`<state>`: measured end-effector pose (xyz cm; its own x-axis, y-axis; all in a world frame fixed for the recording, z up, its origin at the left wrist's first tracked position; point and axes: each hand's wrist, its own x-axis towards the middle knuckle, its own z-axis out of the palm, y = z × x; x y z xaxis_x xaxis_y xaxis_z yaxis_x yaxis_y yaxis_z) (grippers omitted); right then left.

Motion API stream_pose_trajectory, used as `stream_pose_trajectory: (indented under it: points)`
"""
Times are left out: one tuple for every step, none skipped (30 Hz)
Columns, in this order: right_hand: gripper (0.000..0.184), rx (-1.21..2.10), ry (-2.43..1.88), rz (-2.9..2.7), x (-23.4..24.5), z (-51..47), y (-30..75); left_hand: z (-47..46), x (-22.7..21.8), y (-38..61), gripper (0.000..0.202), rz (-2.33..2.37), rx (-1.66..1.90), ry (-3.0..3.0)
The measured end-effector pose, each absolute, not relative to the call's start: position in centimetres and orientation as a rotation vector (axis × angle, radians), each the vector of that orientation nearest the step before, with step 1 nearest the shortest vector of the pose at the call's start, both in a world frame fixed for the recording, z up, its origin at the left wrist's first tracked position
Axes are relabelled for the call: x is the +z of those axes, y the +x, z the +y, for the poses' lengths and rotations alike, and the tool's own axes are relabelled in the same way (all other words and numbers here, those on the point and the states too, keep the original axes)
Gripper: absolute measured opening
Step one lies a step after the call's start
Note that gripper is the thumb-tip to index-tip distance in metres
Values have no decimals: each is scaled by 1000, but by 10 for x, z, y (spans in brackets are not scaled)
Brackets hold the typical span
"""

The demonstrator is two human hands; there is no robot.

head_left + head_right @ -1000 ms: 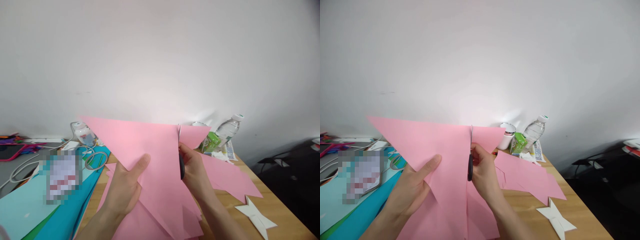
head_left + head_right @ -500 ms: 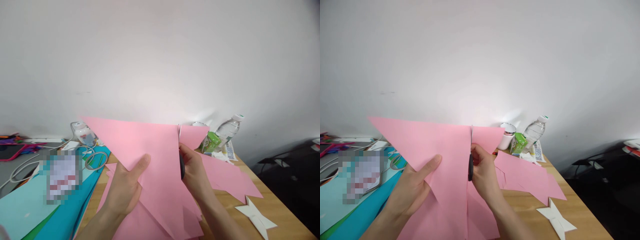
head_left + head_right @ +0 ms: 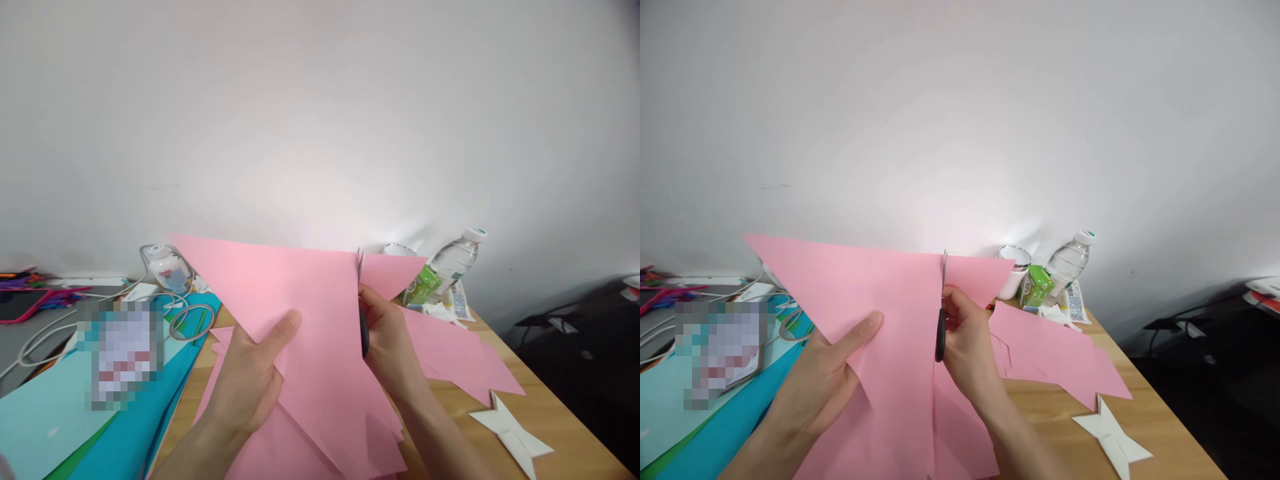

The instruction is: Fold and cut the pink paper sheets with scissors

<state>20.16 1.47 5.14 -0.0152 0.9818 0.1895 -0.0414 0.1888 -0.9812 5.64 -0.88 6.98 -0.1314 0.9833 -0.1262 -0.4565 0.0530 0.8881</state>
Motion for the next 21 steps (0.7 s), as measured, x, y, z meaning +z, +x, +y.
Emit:
stream_pose_trajectory:
  points:
    - [36,1107,-1031,-1278,51,15,202,-9,70,57,63,1016,1442,721]
    - [37,1109,-1030,-1277,51,15,202,-9,71,57,61,1023,1443,728]
    - [37,1113,-1028,-1279,51,15,202,-9,71,57,60,1028,1442,736]
    - [37,1117,-1026,-1279,51,15,202,-9,72,58,60,1033,1438,741]
    - [37,1124,-1023,-1279,51,15,202,-9,72,58,61,1035,1433,742]
    - [36,1130,-1024,-1277,51,15,202,-9,72,58,62,1035,1432,739]
    - [36,1136,-1027,-1274,51,15,202,-9,72,57,63,1035,1435,734]
    - [35,1142,-1028,-1270,51,15,202,-9,71,57,65,1035,1439,727]
    - [34,1145,-1026,-1266,51,15,202,-8,70,57,66,1035,1442,721]
    - [32,1145,-1023,-1262,51,15,202,-8,69,57,67,1033,1444,716]
    - [32,1145,-1019,-1261,51,15,202,-8,68,57,68,1030,1445,712]
    - [31,1145,-1021,-1262,51,15,202,-7,67,56,68,1027,1444,708]
    - [31,1146,-1028,-1263,51,15,202,-7,66,56,68,1023,1441,706]
    - [32,1149,-1038,-1263,52,15,202,-7,65,56,68,1020,1442,707]
    - [32,1152,-1047,-1264,52,15,202,-7,65,55,68,1017,1442,711]
    - [33,1155,-1053,-1264,52,15,202,-7,64,55,68,1012,1441,715]
    - [33,1156,-1055,-1263,53,15,202,-7,64,55,67,1010,1437,717]
    - [33,1158,-1053,-1264,53,15,202,-7,65,55,67,1009,1432,718]
    - [33,1156,-1051,-1268,54,15,202,-8,65,56,66,1010,1429,719]
    - [32,1151,-1049,-1273,54,15,202,-8,66,56,66,1016,1428,718]
    - [32,1142,-1051,-1278,54,15,201,-8,67,56,66,1027,1426,718]
